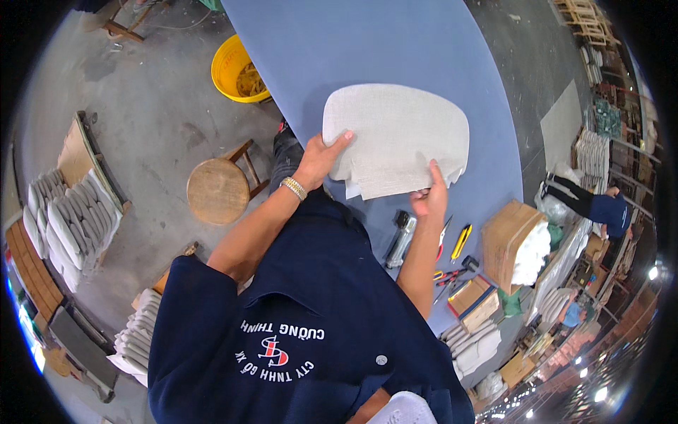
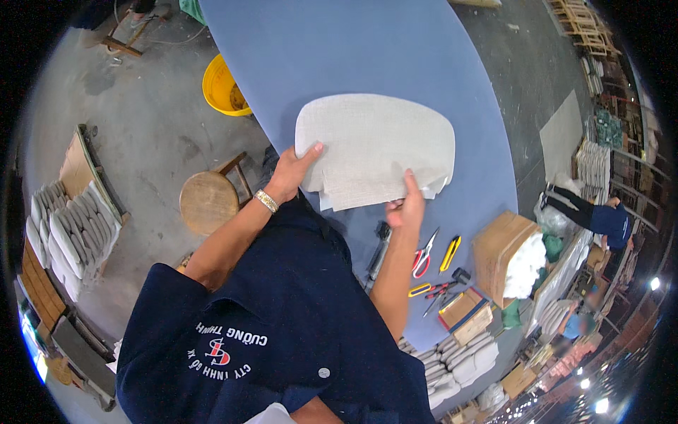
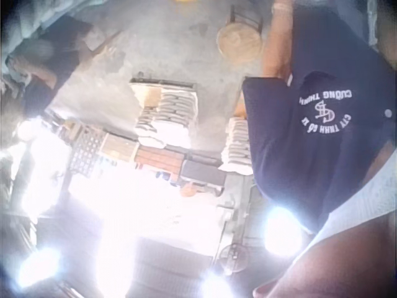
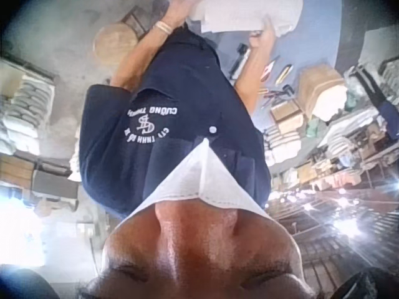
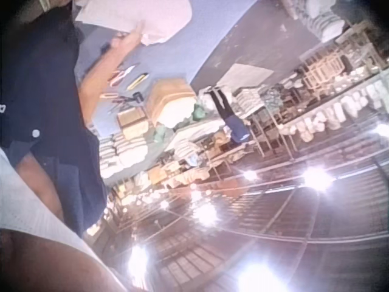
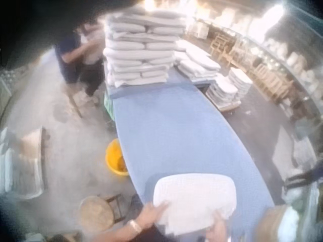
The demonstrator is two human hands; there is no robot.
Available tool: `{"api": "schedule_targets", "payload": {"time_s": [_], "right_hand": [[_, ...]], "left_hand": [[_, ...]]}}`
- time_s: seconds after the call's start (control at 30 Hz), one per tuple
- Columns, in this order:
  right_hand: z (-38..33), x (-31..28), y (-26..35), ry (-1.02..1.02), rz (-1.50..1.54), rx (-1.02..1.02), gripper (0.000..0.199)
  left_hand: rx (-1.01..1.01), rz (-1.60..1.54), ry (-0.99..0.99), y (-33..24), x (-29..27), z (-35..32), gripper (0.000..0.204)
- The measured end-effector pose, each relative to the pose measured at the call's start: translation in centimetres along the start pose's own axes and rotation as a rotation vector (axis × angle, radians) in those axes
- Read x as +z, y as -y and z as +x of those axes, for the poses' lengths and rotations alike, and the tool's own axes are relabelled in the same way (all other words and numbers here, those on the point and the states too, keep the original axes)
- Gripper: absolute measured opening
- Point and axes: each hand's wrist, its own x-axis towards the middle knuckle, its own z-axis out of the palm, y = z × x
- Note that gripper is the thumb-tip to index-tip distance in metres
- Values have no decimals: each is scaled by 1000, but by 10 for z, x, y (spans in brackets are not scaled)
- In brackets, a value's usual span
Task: The person trims excess fabric from a cushion cover using scissors, then uses a staple gun to secure the fabric edges. The person folds and aligns the fabric, staples it in place, and trims remaining excess with a utility knife.
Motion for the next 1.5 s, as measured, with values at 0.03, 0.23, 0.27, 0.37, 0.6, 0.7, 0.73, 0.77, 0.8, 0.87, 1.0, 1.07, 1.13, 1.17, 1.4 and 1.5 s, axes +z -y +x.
{"api": "schedule_targets", "payload": {"time_s": [0.03, 0.23, 0.27, 0.37, 0.6, 0.7, 0.73, 0.77, 0.8, 0.87, 1.0, 1.07, 1.13, 1.17, 1.4, 1.5], "right_hand": [[-19, 5, -16, 47, 49, 36, 40], [-88, 58, -40, 243, -425, 122, 46], [-92, 70, -35, 237, -496, 67, 49], [-91, 68, -42, 163, -742, -146, 57], [-95, 89, 1, 210, -1143, -417, 61], [-87, 107, -8, 224, -1214, -489, 62], [-85, 111, -10, 187, -1183, -579, 60], [-85, 116, -10, 179, -1154, -560, 59], [-85, 121, -8, 163, -1124, -537, 59], [-80, 124, -7, 169, -1065, -569, 59], [-71, 123, -9, 213, -1045, -653, 56], [-66, 122, -9, 242, -1043, -683, 54], [-60, 125, -9, 264, -969, -729, 52], [-59, 127, -8, 274, -933, -752, 51], [-59, 147, 7, 252, -908, -688, 50], [-61, 156, 11, 220, -969, -710, 48]], "left_hand": [[9, 13, -7, 1, 2, -3, 66], [-46, -108, -14, -11, 13, -9, 74], [-70, -113, -17, -13, 13, -9, 75], [-195, -207, -11, -21, 18, -9, 79], [-348, -641, -15, -20, 28, -24, 66], [-195, -351, -99, -16, 13, -23, 70], [-26, -79, -180, -10, 9, -23, 72], [142, 196, -252, -4, 5, -23, 75], [352, 356, -235, -13, 4, -34, 72], [556, 622, -73, -26, -1, -46, 69], [814, 799, -32, -27, 0, -41, 54], [858, 793, -72, -26, -1, -35, 53], [867, 759, -130, -27, 3, -33, 50], [873, 747, -150, -28, 5, -33, 49], [885, 757, -223, -48, 13, -26, 37], [789, 731, -188, -61, 14, -29, 33]]}}
